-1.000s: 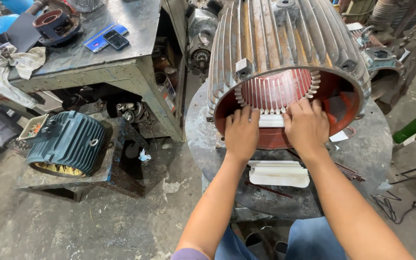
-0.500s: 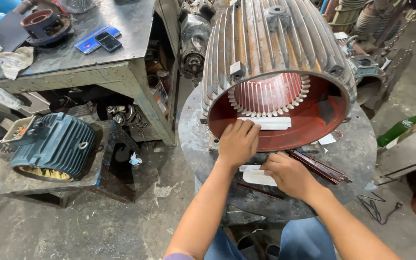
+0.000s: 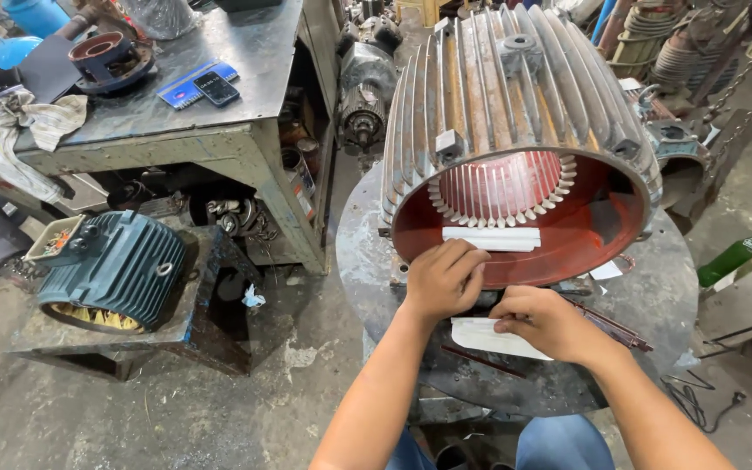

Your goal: Manually placing insulation strips into the slots of an electric motor stator during assembly or repair.

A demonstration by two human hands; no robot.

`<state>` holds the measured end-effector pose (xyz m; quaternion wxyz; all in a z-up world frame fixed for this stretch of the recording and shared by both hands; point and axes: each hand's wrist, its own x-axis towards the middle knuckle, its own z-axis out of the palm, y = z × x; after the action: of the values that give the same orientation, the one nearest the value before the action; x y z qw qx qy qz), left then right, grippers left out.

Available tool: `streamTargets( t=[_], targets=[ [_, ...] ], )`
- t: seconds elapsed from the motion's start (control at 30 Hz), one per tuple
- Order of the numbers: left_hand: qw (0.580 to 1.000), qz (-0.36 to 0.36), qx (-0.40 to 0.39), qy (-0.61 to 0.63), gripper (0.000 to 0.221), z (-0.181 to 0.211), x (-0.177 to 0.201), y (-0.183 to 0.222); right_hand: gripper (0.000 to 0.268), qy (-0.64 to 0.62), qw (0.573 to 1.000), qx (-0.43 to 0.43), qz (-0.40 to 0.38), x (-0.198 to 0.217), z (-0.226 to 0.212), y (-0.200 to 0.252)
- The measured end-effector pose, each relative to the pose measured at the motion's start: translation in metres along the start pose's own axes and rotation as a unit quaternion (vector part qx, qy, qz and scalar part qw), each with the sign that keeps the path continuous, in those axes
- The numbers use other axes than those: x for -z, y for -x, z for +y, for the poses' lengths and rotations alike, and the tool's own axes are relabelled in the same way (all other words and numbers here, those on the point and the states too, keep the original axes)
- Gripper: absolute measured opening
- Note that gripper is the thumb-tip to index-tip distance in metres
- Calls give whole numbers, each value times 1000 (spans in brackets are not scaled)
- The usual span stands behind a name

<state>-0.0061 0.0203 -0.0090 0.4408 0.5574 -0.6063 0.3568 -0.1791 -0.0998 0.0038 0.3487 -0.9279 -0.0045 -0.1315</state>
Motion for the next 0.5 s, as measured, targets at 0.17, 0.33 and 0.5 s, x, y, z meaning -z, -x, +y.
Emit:
streamTargets(
  t=[0.17, 0.33, 0.5],
  targets=[
    [1000, 13, 4, 6, 12, 4, 4, -3, 8, -24, 1000, -15, 4, 7, 3, -3],
    [1000, 18, 15, 16, 11, 9, 14, -10, 18, -95, 992, -88, -3, 14, -1, -1],
    [999, 20, 13, 47, 11, 16, 24, -17, 25, -94, 976, -196, -4, 10, 0, -6]
  ],
)
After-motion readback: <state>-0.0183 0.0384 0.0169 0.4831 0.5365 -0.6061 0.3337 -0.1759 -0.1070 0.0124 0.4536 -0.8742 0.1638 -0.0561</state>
